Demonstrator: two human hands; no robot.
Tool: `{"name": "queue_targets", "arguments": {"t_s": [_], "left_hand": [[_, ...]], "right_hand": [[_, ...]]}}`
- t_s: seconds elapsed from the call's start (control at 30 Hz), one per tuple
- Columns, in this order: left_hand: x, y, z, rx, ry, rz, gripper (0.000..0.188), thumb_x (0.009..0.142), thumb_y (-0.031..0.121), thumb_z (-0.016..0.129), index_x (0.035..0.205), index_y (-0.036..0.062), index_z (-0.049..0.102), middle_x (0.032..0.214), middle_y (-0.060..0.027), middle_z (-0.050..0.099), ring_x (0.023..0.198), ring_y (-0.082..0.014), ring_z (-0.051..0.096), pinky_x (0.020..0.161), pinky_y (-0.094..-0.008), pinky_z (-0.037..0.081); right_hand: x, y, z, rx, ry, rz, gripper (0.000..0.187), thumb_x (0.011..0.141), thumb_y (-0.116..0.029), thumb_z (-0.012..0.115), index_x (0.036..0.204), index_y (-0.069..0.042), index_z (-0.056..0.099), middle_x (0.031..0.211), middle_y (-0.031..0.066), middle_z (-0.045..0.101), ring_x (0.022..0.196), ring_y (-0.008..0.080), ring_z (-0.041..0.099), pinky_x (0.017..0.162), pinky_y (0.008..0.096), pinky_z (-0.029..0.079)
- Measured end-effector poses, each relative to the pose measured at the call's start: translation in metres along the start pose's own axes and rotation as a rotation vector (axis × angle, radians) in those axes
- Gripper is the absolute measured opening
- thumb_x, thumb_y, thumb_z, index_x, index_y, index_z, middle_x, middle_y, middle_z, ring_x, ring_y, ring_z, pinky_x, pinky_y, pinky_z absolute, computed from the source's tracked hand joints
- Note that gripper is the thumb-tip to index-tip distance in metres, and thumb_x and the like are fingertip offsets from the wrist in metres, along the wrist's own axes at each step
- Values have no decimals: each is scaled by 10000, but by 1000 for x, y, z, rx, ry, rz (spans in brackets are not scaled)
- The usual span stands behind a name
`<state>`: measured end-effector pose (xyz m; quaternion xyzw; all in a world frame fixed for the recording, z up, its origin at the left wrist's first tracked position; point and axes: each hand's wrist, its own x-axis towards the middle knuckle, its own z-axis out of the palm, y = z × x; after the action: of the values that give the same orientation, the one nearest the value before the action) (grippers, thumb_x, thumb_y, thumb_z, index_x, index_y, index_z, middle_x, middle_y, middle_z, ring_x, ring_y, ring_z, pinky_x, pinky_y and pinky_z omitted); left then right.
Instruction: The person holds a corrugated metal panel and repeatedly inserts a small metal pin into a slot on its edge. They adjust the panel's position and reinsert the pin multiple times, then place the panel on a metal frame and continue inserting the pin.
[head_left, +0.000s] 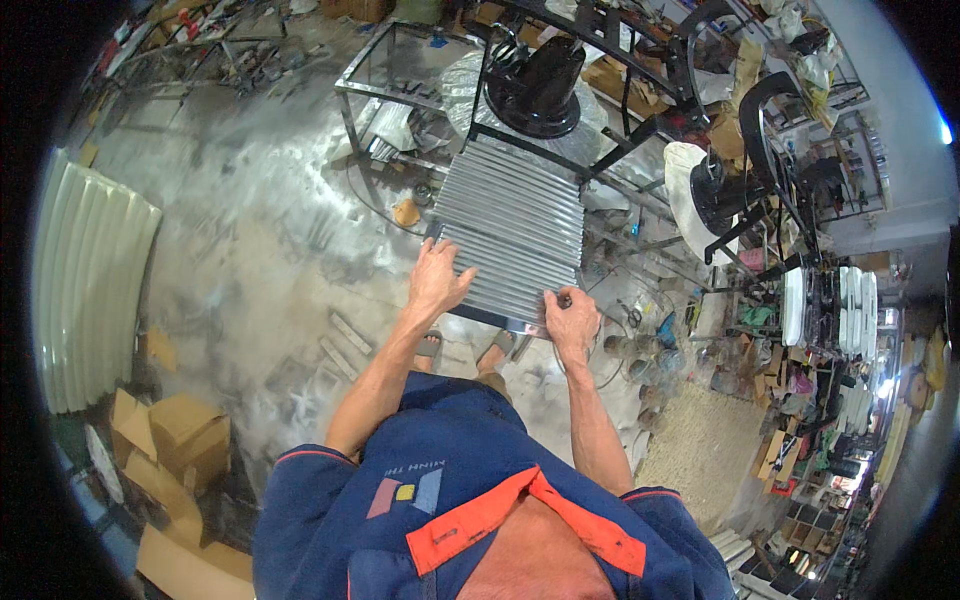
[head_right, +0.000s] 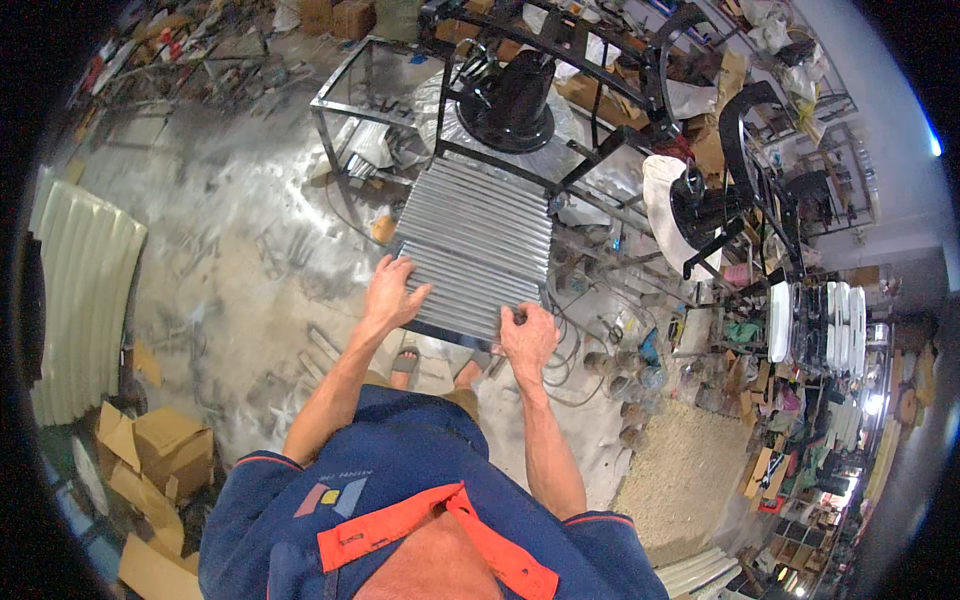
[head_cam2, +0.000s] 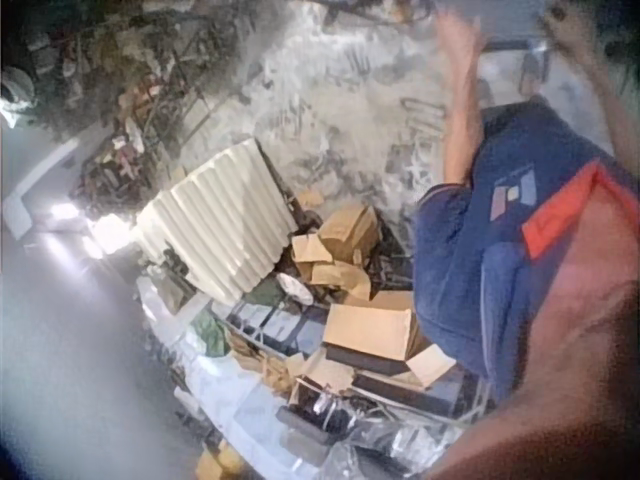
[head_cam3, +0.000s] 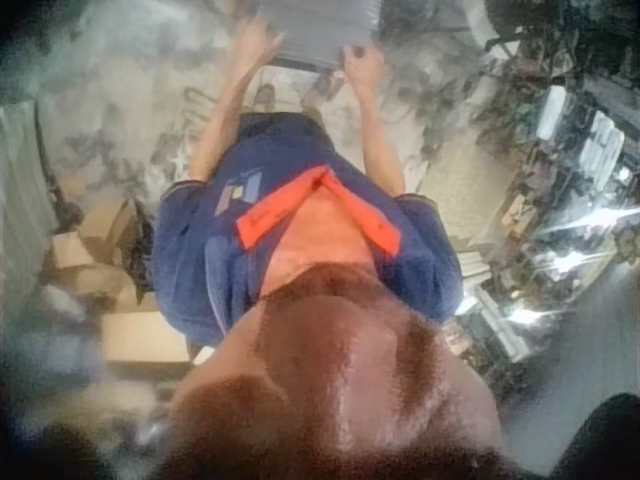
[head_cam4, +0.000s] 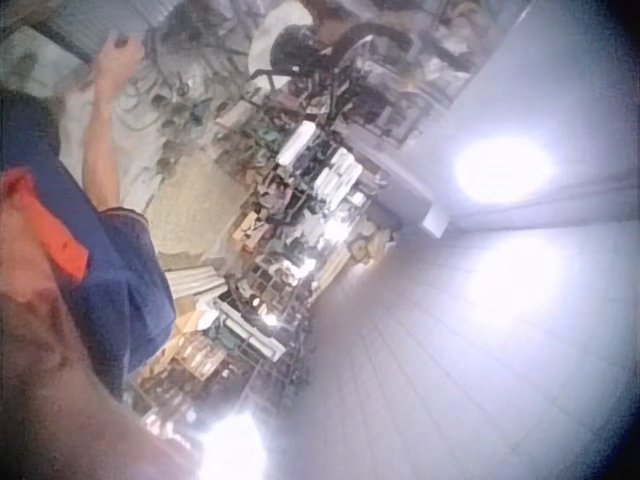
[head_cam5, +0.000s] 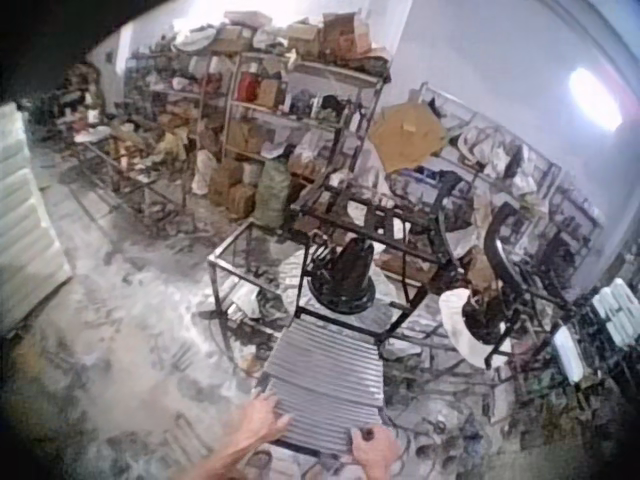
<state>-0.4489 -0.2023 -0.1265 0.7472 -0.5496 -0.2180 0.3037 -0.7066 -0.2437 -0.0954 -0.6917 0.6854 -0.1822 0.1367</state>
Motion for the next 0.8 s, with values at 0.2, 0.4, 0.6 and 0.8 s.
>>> {"name": "queue_targets", "arguments": {"t_s": [0.2,0.4,0.6,0.8], "left_hand": [[3,0,-2,-36,-6,18,470,814,300,770,1119,-49,692,1256,-204,652,1298,-437,509,1151,-475,376],[-1,13,-8,-40,-23,-22,448,807,282,776,1097,-50,699,1239,-197,653,1297,-449,504,1082,-504,453],[2,4,1,-1,-16,-7,428,817,273,784,1108,-30,701,1264,-189,642,1320,-474,484,1065,-521,462],[2,8,-3,12,-26,-15,426,816,274,785,1098,-34,702,1254,-188,647,1310,-472,494,1056,-518,468]], "right_hand": [[1,-6,-4,-67,29,-61,317,834,-347,729,923,-44,758,921,179,743,871,375,703,808,463,541],[0,3,1,-19,-18,44,280,840,-349,689,904,-81,740,916,99,737,993,330,652,901,467,467],[2,6,2,-28,-20,33,291,845,-355,690,926,-81,747,935,118,742,979,344,671,897,462,483],[1,13,6,-22,35,-14,278,839,-339,697,907,-75,748,899,138,739,905,370,681,839,474,514]]}}
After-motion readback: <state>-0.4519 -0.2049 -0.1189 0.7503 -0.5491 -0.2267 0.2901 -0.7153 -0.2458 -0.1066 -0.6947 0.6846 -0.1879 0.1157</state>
